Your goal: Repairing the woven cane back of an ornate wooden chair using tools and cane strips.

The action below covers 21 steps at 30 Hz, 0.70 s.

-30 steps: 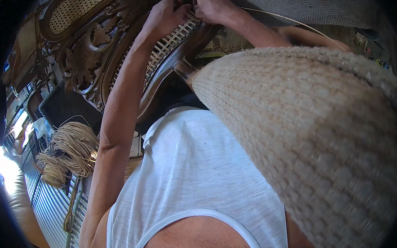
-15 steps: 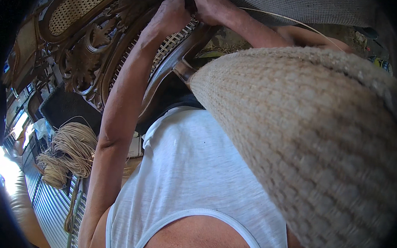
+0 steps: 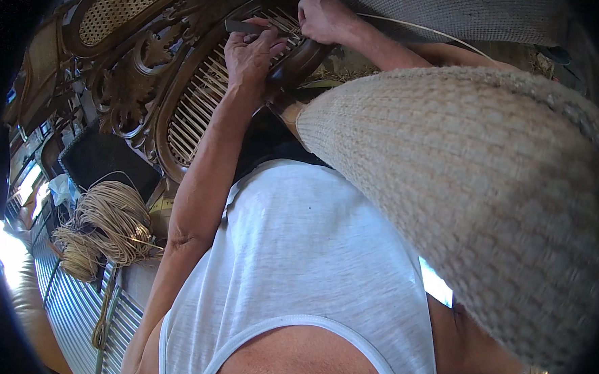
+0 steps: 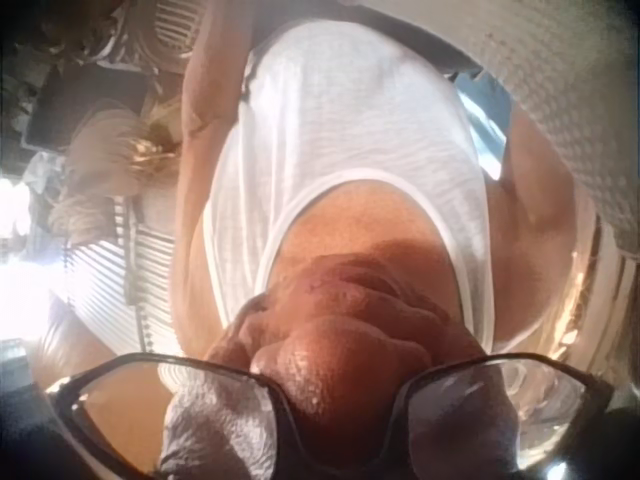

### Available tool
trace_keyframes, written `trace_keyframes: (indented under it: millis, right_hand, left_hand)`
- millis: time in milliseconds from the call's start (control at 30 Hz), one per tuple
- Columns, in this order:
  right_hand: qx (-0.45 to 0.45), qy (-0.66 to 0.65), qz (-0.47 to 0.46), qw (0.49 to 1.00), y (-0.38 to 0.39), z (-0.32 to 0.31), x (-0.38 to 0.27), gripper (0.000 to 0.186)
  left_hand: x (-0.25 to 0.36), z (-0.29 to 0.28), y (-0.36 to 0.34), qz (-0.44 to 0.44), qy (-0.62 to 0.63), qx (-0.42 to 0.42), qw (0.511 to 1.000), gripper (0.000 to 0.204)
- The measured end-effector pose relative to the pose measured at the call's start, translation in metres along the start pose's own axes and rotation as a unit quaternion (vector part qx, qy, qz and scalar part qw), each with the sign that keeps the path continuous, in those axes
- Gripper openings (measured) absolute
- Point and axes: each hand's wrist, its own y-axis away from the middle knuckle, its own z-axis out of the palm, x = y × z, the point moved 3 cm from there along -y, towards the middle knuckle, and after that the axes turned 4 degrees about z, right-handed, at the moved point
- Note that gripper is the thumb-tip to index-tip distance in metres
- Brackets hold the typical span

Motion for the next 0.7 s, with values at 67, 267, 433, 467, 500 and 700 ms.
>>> trace_keyframes:
  millis: [67, 267, 433, 467, 500, 700]
  right_hand:
    - [-0.036, 0.009, 0.042, 0.998, 0.007, -0.01, -0.011, 0.018]
    - [-0.039, 0.016, 0.06, 0.997, 0.01, -0.015, -0.003, 0.017]
    - [-0.037, 0.001, 0.057, 0.998, 0.007, -0.012, 0.001, 0.016]
    - [-0.026, 0.006, 0.048, 0.999, 0.006, -0.012, 0.003, 0.017]
    - [-0.014, 0.011, 0.038, 0.999, 0.006, -0.013, 0.005, 0.017]
    - [-0.006, -0.015, 0.049, 0.999, 0.004, -0.01, 0.003, 0.017]
  left_hand:
    - [0.001, -0.005, -0.003, -0.002, -0.007, -0.066, 0.998, 0.015]
    - [0.003, -0.009, 0.01, 0.07, -0.141, -0.12, 0.98, 0.027]
    - [0.016, -0.016, 0.014, 0.132, -0.291, -0.214, 0.923, 0.023]
    - [0.021, -0.015, 0.013, 0.197, -0.327, -0.26, 0.887, 0.025]
    - [0.024, -0.016, 0.008, 0.198, -0.327, -0.26, 0.887, 0.025]
    - [0.029, -0.024, -0.03, -0.035, -0.215, -0.522, 0.824, 0.042]
